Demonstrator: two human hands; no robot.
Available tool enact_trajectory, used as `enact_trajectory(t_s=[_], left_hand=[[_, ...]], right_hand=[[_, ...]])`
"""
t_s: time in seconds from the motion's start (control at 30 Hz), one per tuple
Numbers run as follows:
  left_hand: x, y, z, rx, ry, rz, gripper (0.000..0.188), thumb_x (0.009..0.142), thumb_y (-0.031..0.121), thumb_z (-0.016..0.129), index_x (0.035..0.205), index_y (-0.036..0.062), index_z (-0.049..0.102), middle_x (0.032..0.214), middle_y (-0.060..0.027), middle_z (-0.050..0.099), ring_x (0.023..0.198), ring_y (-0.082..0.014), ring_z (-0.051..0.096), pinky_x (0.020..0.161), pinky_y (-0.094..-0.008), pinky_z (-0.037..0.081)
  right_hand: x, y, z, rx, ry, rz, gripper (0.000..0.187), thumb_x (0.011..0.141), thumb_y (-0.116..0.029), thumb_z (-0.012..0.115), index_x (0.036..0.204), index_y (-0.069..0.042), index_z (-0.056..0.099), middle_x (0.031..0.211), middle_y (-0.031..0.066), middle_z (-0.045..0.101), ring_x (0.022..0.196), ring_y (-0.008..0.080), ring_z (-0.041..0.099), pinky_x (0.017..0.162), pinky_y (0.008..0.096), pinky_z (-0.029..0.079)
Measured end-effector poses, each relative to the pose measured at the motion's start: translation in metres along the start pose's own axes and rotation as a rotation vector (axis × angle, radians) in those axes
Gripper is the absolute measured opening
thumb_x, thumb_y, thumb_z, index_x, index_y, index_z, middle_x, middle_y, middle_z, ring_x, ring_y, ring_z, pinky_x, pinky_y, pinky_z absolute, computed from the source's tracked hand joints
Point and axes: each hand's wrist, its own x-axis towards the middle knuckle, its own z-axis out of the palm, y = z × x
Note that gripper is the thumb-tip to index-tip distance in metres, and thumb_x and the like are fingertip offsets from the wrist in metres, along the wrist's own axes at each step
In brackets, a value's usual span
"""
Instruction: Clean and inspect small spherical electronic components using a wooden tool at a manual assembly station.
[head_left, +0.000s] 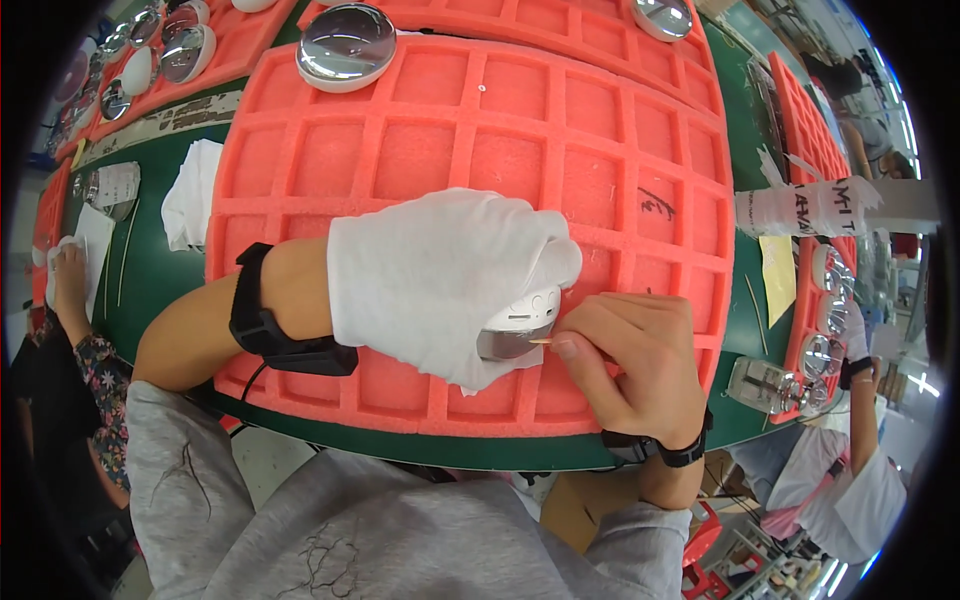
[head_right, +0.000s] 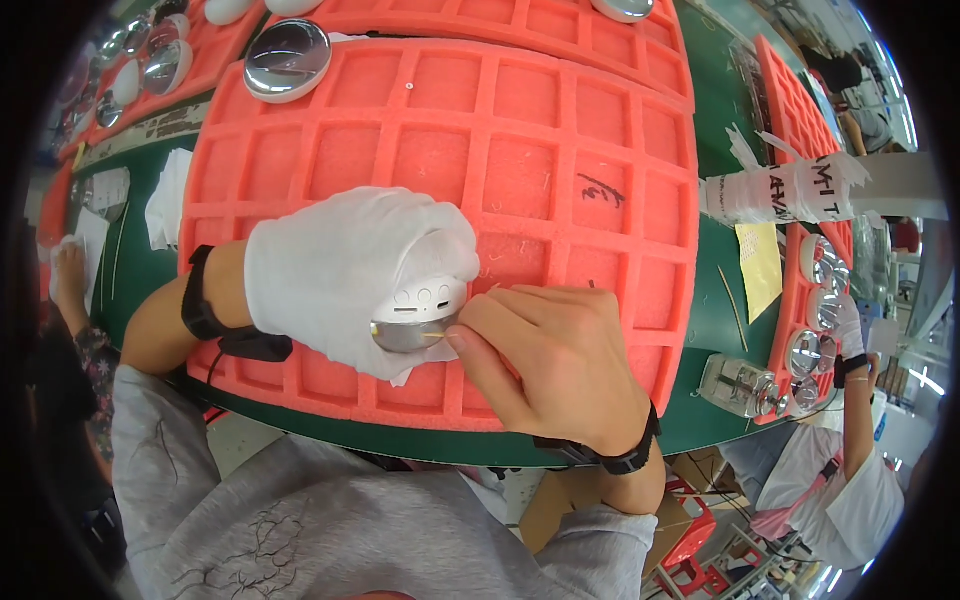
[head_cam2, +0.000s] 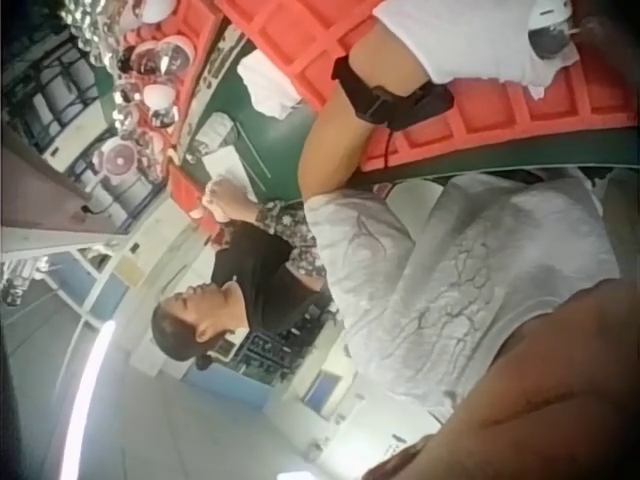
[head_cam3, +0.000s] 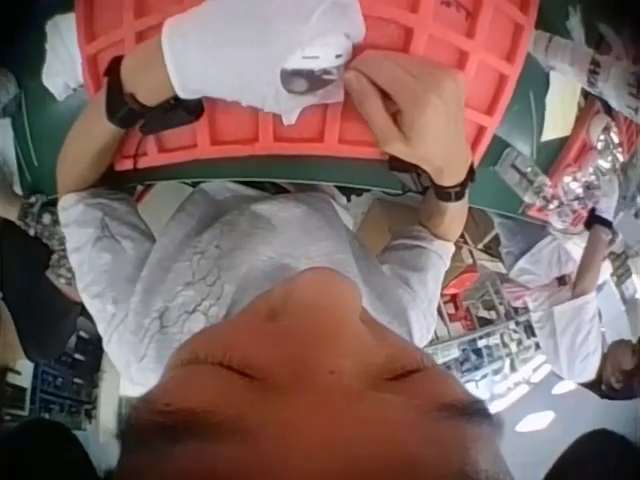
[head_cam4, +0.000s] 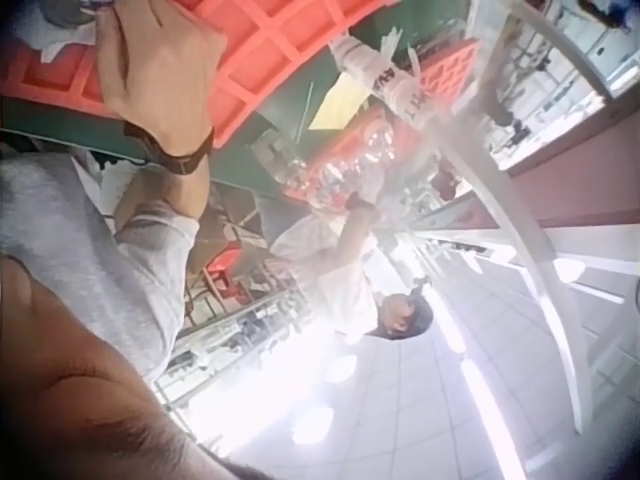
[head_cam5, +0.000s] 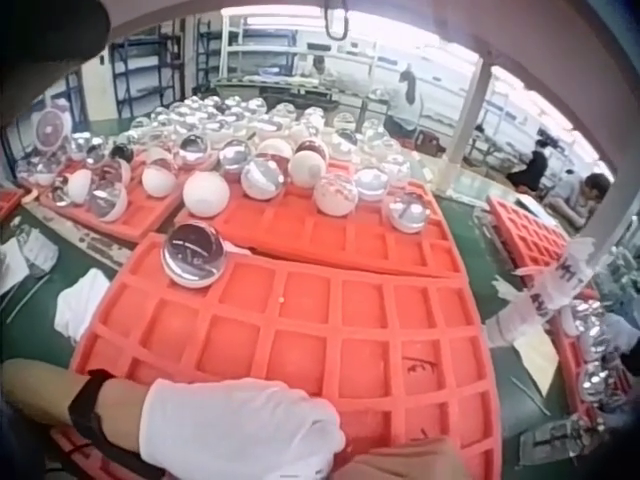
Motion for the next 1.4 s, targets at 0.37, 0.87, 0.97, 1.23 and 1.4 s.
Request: enact_trajectory(t_s=[0.37,0.87,0.97,1.23,1.4], left_hand=[[-0.005,-0.017,0.017,-0.242,0.150,0.124,0.055,0.066,0.023,0.091,0.113,0.0131,0.065,0.112,-0.0081,0.064,0.095,-0.0317,0.063,0.079,-0.0417,0.053],[-0.004,-0.006,0.015,-0.168,0.097,0.060,0.055,0.061,0.016,0.088,0.112,0.0141,0.067,0.110,-0.0050,0.064,0.101,-0.0295,0.061,0.080,-0.0412,0.052],[-0.003,-0.004,0.014,-0.153,0.091,0.043,0.054,0.060,0.016,0.087,0.110,0.0137,0.067,0.109,-0.0047,0.064,0.102,-0.0295,0.061,0.079,-0.0412,0.052],[-0.002,-0.005,0.015,-0.158,0.072,0.025,0.050,0.061,0.019,0.087,0.107,0.0132,0.069,0.109,-0.0064,0.063,0.100,-0.0293,0.062,0.079,-0.0409,0.052],[-0.002,-0.002,0.014,-0.157,0.096,0.016,0.047,0.065,0.021,0.087,0.107,0.0128,0.069,0.110,-0.0089,0.062,0.097,-0.0298,0.062,0.080,-0.0406,0.051]], right_hand=[[0.001,0.009,-0.001,-0.029,0.008,-0.023,0.011,0.081,-0.009,0.076,0.083,-0.001,0.068,0.073,0.0111,0.065,0.061,0.0294,0.062,0.055,0.0360,0.047],[0.015,-0.012,-0.010,-0.220,-0.103,-0.048,0.020,0.076,-0.011,0.080,0.075,-0.005,0.061,0.061,0.0052,0.056,0.050,0.0259,0.056,0.046,0.0351,0.040],[0.017,-0.015,-0.011,-0.236,-0.116,-0.054,0.021,0.077,-0.012,0.080,0.074,-0.006,0.060,0.059,0.0044,0.055,0.049,0.0256,0.054,0.044,0.0352,0.038],[0.019,-0.013,-0.012,-0.225,-0.152,-0.038,0.018,0.078,-0.011,0.080,0.075,-0.006,0.063,0.060,0.0061,0.055,0.049,0.0270,0.054,0.045,0.0357,0.039],[0.013,0.000,-0.016,-0.095,-0.161,-0.028,0.013,0.080,-0.009,0.079,0.080,-0.004,0.067,0.061,0.0081,0.056,0.050,0.0288,0.056,0.046,0.0364,0.040]])
